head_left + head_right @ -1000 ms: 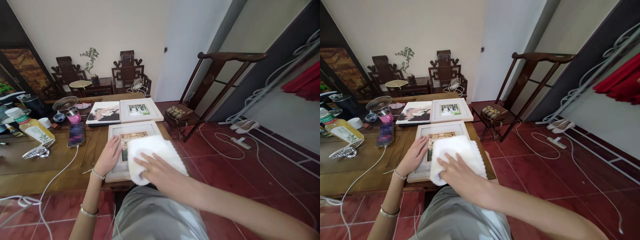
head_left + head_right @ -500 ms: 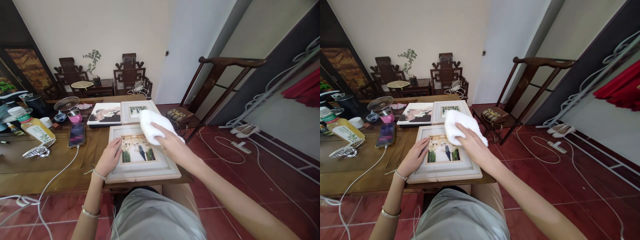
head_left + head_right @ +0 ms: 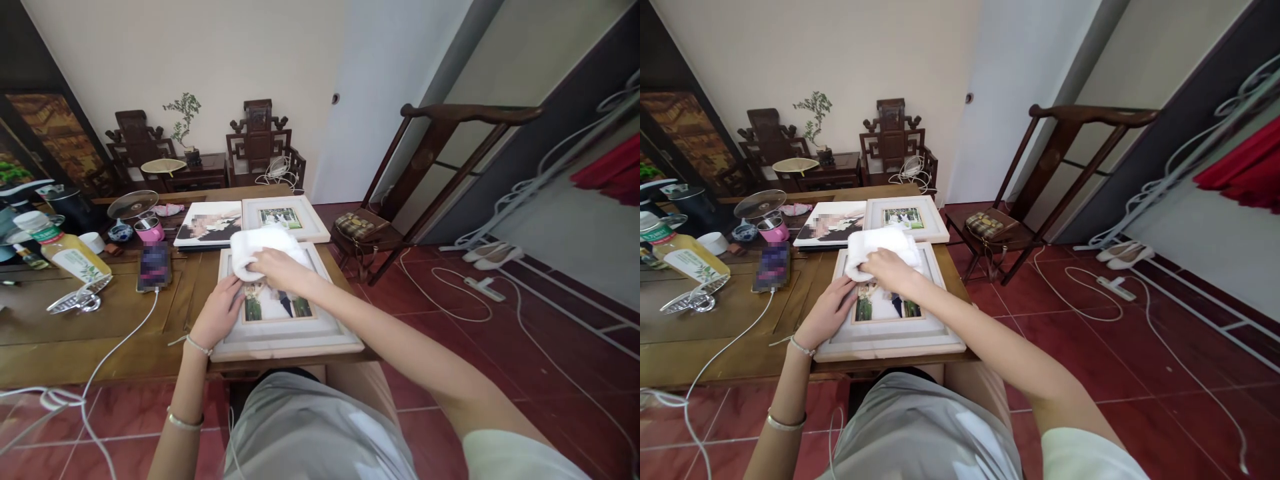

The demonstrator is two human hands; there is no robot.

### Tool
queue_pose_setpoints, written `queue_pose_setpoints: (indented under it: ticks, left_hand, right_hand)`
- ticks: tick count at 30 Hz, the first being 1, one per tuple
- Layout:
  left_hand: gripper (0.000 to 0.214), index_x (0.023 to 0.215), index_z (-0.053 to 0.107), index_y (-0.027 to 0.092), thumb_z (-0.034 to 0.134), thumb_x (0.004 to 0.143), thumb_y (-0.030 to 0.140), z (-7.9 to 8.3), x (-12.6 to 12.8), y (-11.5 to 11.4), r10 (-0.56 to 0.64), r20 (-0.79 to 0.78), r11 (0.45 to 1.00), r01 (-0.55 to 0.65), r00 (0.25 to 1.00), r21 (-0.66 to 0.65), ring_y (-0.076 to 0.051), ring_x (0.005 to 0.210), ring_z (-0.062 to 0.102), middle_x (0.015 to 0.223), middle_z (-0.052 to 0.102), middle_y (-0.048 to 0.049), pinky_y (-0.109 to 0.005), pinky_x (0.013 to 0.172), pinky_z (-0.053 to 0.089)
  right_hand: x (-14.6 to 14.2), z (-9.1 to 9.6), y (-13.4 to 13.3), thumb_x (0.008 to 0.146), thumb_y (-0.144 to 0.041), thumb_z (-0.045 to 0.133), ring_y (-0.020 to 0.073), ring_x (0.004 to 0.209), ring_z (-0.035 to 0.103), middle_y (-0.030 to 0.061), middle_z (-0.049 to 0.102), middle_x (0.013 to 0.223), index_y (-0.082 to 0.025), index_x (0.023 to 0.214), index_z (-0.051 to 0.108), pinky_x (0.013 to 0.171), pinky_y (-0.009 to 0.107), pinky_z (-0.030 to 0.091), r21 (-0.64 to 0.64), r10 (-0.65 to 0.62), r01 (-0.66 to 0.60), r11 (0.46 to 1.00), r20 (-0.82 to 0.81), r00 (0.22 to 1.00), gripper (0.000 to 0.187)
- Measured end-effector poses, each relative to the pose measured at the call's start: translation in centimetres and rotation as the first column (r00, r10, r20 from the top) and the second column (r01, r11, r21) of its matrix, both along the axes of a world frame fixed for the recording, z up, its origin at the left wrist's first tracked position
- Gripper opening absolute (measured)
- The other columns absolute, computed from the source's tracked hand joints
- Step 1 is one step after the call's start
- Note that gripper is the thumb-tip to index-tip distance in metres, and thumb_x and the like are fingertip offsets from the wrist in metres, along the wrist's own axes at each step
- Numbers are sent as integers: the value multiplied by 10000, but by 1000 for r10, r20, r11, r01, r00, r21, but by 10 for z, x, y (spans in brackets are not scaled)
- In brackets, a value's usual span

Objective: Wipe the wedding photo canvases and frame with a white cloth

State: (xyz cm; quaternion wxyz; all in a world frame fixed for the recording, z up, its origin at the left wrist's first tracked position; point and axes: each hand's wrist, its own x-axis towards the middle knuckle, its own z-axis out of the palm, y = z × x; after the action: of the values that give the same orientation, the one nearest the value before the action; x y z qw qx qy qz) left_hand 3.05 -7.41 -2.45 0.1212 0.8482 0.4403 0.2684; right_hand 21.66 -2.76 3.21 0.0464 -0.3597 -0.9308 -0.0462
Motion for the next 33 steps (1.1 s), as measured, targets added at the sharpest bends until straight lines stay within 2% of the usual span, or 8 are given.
queue_pose_setpoints:
  ticks: [6,10,14,21,24,27,30,33]
  left_hand:
    - [430,1326,474,119,391,935,276,-6,-2,1,33,-7,999,-33,999,-5,-237,1312,394,1394,461,-141,-424,1112,302]
    - [426,1325,478,140,391,935,288,-7,-2,1,33,8,999,-33,999,1,-232,1313,397,1397,462,-131,-429,1109,308]
    - [432,1325,479,135,386,935,297,-6,-1,1,38,14,999,-38,999,-9,-230,1315,396,1400,459,-134,-427,1112,305]
    - [428,1325,480,159,378,932,297,-4,-1,1,33,12,999,-33,999,-9,-231,1308,406,1394,470,-118,-438,1108,311]
    - [437,1324,480,127,366,937,293,-3,-1,0,32,-5,999,-32,999,-6,-232,1306,406,1389,471,-136,-430,1109,311]
    - [440,1328,475,123,360,940,295,-3,-1,0,28,-12,1000,-28,1000,-3,-231,1309,401,1398,461,-137,-429,1110,310]
    - [429,1331,476,162,368,939,300,-3,-1,-1,26,-6,1000,-26,1000,3,-230,1307,407,1400,463,-114,-440,1106,315]
    - [426,1330,477,167,373,939,301,-3,-1,0,28,-2,1000,-28,1000,7,-231,1304,411,1399,466,-111,-447,1104,317]
  right_hand:
    - [55,9,-10,722,10,477,242,884,615,129,682,917,-137,968,684,711,285,418,-34,-213,217,976,85,973,353]
    - [83,14,-18,682,46,428,239,878,612,123,681,896,-148,956,688,741,292,422,-4,-307,310,951,124,944,424]
    - [93,15,-33,623,78,406,220,875,602,94,671,863,-152,956,683,873,314,394,-8,-261,264,965,102,960,490]
    - [88,17,-99,579,70,393,249,932,598,113,659,930,-161,856,683,803,314,430,-146,-247,257,955,86,965,463]
    - [90,25,-134,555,64,386,229,892,618,94,670,926,-189,798,678,795,307,443,-235,-226,238,942,78,971,457]
    - [98,36,-153,588,37,394,211,811,631,55,681,850,-230,778,671,721,295,470,-297,-224,231,927,55,973,429]
    - [107,41,-143,640,21,403,238,981,615,70,654,1109,-226,907,677,805,335,488,-146,-283,272,951,-54,958,455]
    - [111,33,-108,682,20,421,304,1246,448,102,451,1405,-168,968,677,984,454,406,122,-314,336,934,-170,934,427]
